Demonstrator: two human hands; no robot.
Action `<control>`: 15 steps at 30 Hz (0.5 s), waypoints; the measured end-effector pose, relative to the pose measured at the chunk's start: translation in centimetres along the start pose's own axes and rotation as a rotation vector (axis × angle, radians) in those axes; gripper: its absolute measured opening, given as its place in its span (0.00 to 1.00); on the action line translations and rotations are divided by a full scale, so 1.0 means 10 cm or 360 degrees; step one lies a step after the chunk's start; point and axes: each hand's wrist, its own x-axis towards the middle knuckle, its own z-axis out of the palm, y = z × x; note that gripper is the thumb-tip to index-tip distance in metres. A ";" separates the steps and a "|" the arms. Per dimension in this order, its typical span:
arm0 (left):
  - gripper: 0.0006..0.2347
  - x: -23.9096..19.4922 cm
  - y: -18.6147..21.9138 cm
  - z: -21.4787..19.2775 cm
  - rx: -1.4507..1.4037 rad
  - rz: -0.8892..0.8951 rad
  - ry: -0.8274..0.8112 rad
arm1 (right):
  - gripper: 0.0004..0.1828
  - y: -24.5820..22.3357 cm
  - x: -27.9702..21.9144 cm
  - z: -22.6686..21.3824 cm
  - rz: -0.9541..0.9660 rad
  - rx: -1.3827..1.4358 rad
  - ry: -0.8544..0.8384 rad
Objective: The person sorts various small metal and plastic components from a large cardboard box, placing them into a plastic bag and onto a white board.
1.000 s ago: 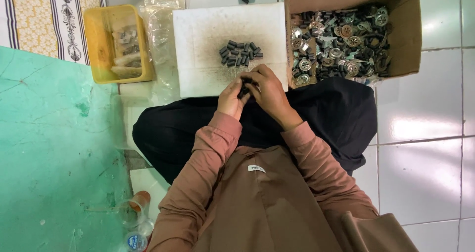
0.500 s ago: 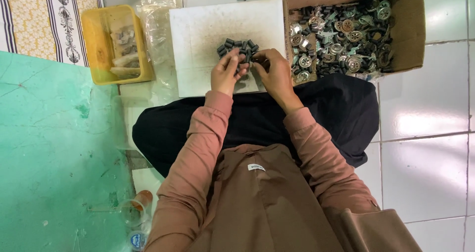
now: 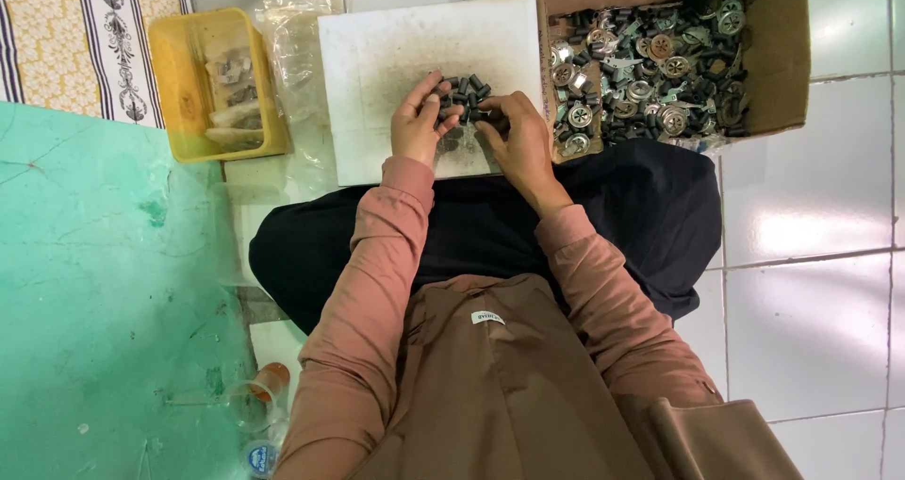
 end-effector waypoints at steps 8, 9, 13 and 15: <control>0.15 -0.01 0.09 0.05 0.0026 -0.0003 -0.0046 | 0.16 0.13 -0.03 0.02 0.0004 0.0047 -0.0013; 0.15 -0.03 0.12 0.06 0.0011 0.0006 -0.0046 | 0.18 0.13 -0.03 0.01 -0.0015 0.0062 -0.0034; 0.15 -0.09 0.14 0.06 -0.0072 0.0041 -0.0047 | 0.18 0.08 -0.04 -0.03 -0.0010 0.0071 -0.0063; 0.16 -0.14 0.14 0.04 -0.0136 0.0123 -0.0056 | 0.15 0.04 -0.03 -0.04 -0.0002 0.0081 -0.0061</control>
